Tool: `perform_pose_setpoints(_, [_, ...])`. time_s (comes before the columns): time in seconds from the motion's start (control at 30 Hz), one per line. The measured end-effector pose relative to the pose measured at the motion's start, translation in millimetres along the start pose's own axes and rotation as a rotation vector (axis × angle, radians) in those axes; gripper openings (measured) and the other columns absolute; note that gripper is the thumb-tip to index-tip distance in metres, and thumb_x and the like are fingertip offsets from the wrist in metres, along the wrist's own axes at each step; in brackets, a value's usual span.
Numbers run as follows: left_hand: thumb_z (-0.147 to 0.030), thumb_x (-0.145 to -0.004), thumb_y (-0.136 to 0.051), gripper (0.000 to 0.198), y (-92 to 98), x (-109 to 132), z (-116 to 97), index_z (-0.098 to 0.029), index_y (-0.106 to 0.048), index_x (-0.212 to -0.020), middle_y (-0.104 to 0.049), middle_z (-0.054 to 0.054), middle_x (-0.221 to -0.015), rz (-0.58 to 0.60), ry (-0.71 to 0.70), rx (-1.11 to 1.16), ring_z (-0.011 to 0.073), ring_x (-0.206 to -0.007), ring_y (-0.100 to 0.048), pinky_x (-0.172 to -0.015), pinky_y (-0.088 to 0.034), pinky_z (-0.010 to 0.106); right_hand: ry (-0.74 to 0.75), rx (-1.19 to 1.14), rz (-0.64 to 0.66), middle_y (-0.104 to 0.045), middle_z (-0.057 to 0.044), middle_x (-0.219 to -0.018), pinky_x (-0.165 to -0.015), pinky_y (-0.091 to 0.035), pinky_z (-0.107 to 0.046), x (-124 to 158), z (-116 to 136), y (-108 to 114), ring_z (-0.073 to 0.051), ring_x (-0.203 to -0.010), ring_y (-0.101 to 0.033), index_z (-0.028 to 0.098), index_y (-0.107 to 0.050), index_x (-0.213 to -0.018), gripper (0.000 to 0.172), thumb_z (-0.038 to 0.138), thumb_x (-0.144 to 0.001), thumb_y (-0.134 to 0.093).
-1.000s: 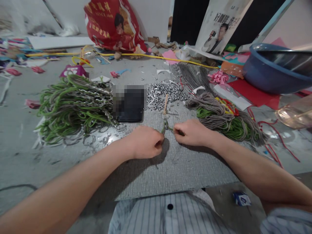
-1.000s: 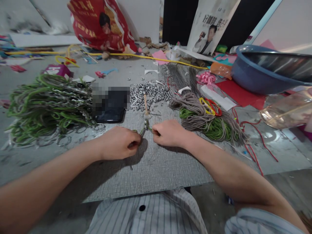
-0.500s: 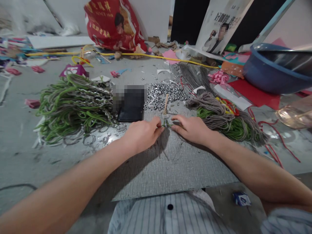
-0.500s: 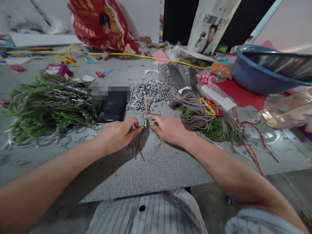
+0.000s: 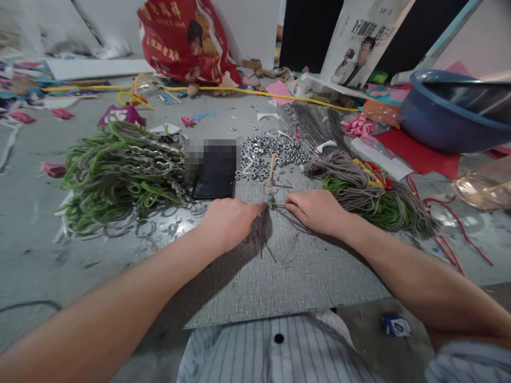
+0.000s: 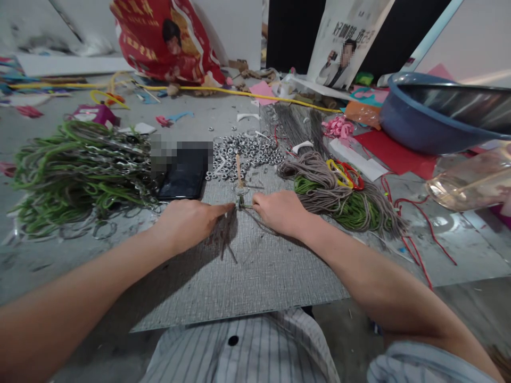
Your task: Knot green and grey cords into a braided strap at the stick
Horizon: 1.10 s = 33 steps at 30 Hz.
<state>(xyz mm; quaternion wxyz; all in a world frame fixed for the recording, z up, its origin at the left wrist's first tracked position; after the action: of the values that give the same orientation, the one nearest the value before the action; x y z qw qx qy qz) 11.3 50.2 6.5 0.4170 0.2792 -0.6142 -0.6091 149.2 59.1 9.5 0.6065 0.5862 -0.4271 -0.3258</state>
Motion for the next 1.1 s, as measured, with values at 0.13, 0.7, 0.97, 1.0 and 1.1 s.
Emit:
perform_pose_setpoints(0.13, [-0.016,-0.079,-0.036,0.051,-0.3,0,0,-0.034,-0.046,-0.126,-0.066,0.008,-0.068,0.028,-0.023,-0.04,0.0284,-0.069,-0.064,-0.055,-0.045,0.034,0.013,0.049,0.005,-0.066,-0.006,-0.073,-0.053,-0.019,-0.026,1,-1,3,-0.017,-0.061,-0.054,0.02,-0.062,-0.095,0.031,0.033,-0.089,-0.034])
perform_pose_setpoints(0.7, [-0.05,-0.082,-0.033,0.043,6.7,1,-4,-0.016,-0.052,-0.1,-0.064,0.008,-0.063,-0.15,0.119,0.141,0.0286,-0.064,-0.064,-0.054,-0.045,0.034,0.278,-0.23,-0.461,-0.06,-0.011,-0.102,-0.079,-0.036,-0.035,5,9,13,-0.023,-0.093,-0.052,0.015,-0.06,-0.084,0.027,0.038,-0.083,-0.047])
perform_pose_setpoints(0.97, [-0.046,-0.081,-0.037,0.036,1.0,-3,-3,-0.018,-0.051,-0.098,-0.066,0.007,-0.069,-0.092,0.176,0.165,0.026,-0.069,-0.065,-0.058,-0.045,0.032,0.133,-0.321,-0.394,-0.053,-0.013,-0.115,-0.087,-0.033,-0.042,-4,6,-2,-0.027,-0.106,-0.045,0.014,-0.054,-0.104,0.039,0.044,-0.078,-0.051])
perform_pose_setpoints(1.0, [-0.046,-0.081,-0.037,0.038,1.7,-3,-3,-0.017,-0.05,-0.103,-0.066,0.007,-0.069,-0.092,0.185,0.171,0.0259,-0.069,-0.065,-0.058,-0.044,0.032,0.124,-0.326,-0.375,-0.053,-0.013,-0.115,-0.088,-0.032,-0.042,-5,7,-4,-0.027,-0.106,-0.045,0.014,-0.054,-0.104,0.038,0.043,-0.078,-0.051])
perform_pose_setpoints(1.1, [-0.047,-0.082,-0.034,0.043,3.4,-4,-5,-0.017,-0.047,-0.11,-0.066,0.009,-0.072,-0.09,0.188,0.165,0.0265,-0.071,-0.065,-0.058,-0.044,0.032,0.125,-0.35,-0.329,-0.055,-0.01,-0.109,-0.087,-0.032,-0.041,-6,9,-5,-0.025,-0.103,-0.046,0.015,-0.057,-0.094,0.027,0.037,-0.079,-0.052])
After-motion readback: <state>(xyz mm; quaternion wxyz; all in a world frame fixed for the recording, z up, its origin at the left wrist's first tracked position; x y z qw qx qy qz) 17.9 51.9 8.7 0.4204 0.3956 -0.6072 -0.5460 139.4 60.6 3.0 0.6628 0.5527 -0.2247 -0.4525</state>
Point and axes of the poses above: each hand's wrist, its own x-axis away from the middle knuckle, its own y-axis out of the back of the hand, z = x × y, the point moved 6 cm from there along -x, towards the middle knuckle
